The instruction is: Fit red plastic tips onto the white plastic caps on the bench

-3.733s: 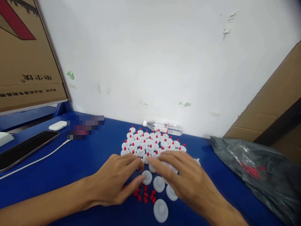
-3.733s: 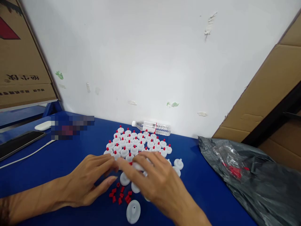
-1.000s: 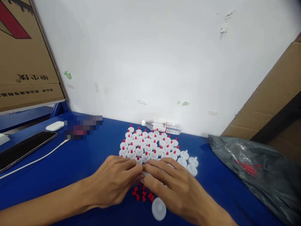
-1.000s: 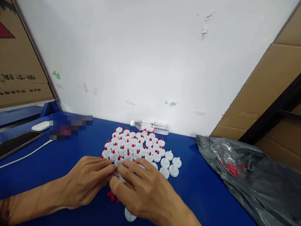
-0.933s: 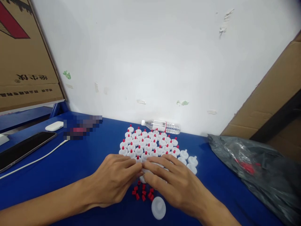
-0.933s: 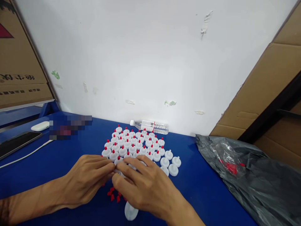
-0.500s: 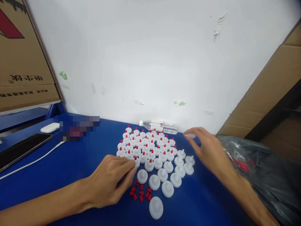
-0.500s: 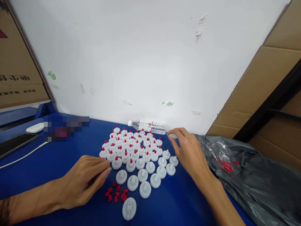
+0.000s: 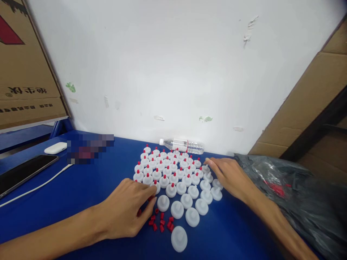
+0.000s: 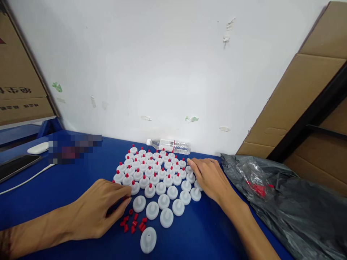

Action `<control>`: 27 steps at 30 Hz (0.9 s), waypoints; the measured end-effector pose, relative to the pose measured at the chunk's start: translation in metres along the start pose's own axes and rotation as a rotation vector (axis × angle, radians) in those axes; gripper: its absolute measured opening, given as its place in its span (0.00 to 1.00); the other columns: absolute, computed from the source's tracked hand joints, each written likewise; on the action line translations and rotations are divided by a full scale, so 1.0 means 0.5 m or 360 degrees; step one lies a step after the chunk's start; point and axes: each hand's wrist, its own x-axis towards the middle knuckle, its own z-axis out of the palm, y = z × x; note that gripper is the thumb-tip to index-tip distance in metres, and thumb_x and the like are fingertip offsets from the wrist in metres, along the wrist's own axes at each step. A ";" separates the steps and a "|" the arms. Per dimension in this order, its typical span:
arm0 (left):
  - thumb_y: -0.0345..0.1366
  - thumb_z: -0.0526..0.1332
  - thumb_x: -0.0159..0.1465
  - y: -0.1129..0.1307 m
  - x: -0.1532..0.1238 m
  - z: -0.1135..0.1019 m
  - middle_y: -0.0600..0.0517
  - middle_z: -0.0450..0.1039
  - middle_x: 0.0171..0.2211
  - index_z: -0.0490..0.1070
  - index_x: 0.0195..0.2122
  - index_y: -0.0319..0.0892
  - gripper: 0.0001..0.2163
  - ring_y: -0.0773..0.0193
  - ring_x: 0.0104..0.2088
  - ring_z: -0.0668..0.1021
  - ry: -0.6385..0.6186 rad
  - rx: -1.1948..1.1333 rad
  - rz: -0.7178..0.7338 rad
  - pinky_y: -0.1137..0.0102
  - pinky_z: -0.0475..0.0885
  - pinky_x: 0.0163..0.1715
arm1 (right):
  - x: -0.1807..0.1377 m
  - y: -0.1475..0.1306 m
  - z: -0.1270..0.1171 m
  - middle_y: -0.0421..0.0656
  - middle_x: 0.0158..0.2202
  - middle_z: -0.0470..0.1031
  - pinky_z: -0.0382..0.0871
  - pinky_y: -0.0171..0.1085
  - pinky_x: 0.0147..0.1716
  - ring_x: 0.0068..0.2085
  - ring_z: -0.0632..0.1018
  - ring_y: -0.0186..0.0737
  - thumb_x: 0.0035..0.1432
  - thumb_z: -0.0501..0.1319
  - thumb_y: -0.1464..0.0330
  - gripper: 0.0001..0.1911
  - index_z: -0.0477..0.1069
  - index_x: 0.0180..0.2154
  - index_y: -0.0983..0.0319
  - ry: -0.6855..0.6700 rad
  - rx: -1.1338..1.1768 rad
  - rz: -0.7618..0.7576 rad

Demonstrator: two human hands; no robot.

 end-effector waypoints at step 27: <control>0.36 0.52 0.72 0.002 -0.004 -0.012 0.57 0.74 0.29 0.63 0.50 0.45 0.07 0.65 0.24 0.75 0.0486 -0.0304 -0.0020 0.70 0.62 0.27 | -0.029 -0.224 -0.015 0.43 0.44 0.81 0.68 0.43 0.53 0.46 0.80 0.39 0.69 0.58 0.74 0.07 0.69 0.48 0.63 0.0461 0.0335 -0.0923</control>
